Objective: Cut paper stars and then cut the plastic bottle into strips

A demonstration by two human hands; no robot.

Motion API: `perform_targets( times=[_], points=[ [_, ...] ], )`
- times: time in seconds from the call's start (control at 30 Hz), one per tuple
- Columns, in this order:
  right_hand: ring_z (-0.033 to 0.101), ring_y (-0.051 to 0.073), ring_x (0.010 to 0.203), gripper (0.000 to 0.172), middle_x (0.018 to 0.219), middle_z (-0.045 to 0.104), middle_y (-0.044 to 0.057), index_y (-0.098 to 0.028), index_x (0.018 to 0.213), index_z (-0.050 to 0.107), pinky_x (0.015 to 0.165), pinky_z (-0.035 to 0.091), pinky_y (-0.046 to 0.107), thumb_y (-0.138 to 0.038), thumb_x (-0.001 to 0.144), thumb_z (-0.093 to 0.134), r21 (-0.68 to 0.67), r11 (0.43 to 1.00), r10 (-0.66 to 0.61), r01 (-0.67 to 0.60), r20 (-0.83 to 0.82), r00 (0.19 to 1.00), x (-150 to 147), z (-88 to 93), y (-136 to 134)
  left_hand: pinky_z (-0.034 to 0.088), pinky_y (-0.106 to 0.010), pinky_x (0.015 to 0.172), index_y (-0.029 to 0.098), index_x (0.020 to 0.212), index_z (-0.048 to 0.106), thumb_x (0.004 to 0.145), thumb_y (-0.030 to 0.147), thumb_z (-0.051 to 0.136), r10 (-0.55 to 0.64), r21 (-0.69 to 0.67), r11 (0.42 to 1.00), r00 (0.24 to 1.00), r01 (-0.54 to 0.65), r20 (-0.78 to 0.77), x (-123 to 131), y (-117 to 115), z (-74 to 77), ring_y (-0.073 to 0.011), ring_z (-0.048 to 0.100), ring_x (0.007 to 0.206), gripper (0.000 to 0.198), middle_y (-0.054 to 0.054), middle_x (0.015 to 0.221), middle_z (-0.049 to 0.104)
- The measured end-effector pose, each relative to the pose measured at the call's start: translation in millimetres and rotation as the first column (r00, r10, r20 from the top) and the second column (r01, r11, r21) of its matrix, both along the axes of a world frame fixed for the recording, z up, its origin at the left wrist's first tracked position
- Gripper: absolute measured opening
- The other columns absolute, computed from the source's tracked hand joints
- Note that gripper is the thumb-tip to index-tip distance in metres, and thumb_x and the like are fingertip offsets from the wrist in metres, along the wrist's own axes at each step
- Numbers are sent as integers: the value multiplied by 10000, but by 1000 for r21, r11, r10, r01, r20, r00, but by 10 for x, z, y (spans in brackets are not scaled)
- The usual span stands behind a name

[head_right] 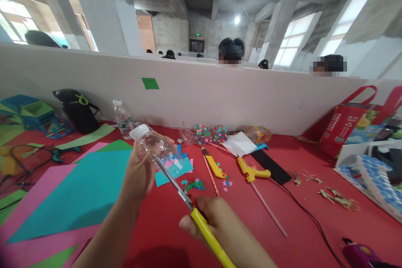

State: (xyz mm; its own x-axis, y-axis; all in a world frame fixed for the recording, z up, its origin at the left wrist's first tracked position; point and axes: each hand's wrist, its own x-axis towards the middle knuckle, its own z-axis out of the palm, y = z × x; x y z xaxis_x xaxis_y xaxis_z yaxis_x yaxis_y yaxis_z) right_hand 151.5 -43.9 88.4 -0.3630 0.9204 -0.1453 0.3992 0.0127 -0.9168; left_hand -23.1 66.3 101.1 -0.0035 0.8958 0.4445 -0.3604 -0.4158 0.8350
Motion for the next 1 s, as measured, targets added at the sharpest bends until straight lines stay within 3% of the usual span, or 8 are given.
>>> perform_targets(
  times=[0.23, 0.63, 0.83, 1.0],
  points=[
    [356, 106, 511, 696, 575, 357, -55, -232, 682, 350, 455, 245, 239, -924, 740, 302, 76, 994, -87, 82, 59, 995, -24, 58, -37, 466, -313, 665, 189, 814, 608, 814, 395, 691, -26, 66, 997, 987, 37, -161, 74, -91, 51, -194, 627, 766, 223, -46, 825, 651],
    [291, 73, 456, 639, 545, 283, -83, -224, 655, 368, 421, 155, 226, -848, 775, 430, 2, 998, -62, 62, 48, 997, 13, -117, 22, 468, -335, 696, 185, 889, 656, 844, 388, 656, -2, 78, 997, 979, 18, -202, 48, -63, 22, -203, 618, 796, 207, -57, 869, 646],
    [300, 75, 453, 643, 526, 301, -85, -229, 676, 360, 429, 155, 232, -862, 774, 419, 13, 999, -33, 33, 30, 999, -2, -26, 5, 461, -336, 706, 188, 871, 628, 843, 395, 653, -26, 79, 996, 982, 41, -188, 45, -67, 42, -203, 599, 791, 210, -57, 857, 639],
    [327, 78, 444, 671, 515, 335, -82, -238, 684, 338, 420, 183, 227, -904, 727, 405, -47, 995, -91, 91, -10, 996, -23, 82, -50, 454, -336, 724, 190, 845, 607, 828, 383, 667, -25, 70, 997, 981, 39, -190, 49, -61, 42, -197, 590, 776, 203, -55, 837, 641]
  ],
)
